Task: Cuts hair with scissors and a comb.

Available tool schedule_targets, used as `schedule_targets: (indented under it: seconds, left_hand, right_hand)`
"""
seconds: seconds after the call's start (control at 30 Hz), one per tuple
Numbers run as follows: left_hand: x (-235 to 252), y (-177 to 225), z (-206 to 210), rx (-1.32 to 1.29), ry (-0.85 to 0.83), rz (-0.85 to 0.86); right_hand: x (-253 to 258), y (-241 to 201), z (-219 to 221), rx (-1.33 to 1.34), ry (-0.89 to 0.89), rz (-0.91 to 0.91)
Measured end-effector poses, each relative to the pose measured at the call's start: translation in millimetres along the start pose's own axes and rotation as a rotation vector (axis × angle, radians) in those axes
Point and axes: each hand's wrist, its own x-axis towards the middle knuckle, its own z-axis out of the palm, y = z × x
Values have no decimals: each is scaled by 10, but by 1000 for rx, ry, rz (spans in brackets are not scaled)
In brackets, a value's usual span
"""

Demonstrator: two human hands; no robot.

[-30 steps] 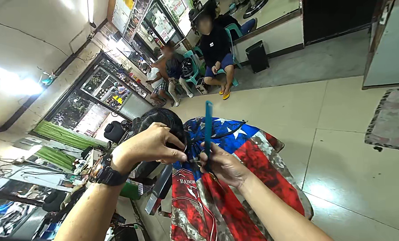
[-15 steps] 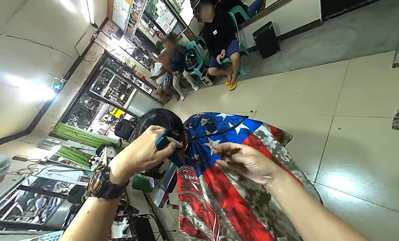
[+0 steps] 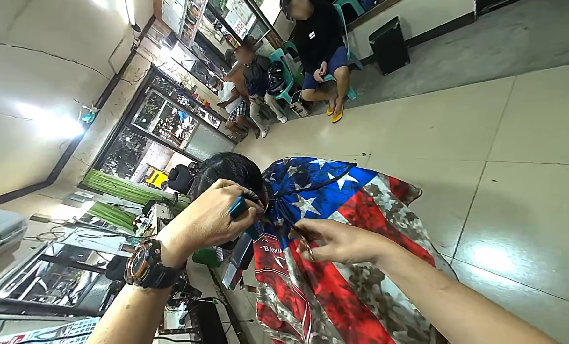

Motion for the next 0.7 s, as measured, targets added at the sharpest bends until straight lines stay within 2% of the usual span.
schedule_targets:
  seconds: [0.37,0.7]
  left_hand:
    - [18,-17,-5,-31,-26,4]
    - [38,-54,17,-62,-14,9]
  right_hand:
    - [417,-199,-153,-227,7,-156]
    - [441,-295,-281,-236,-66,-101]
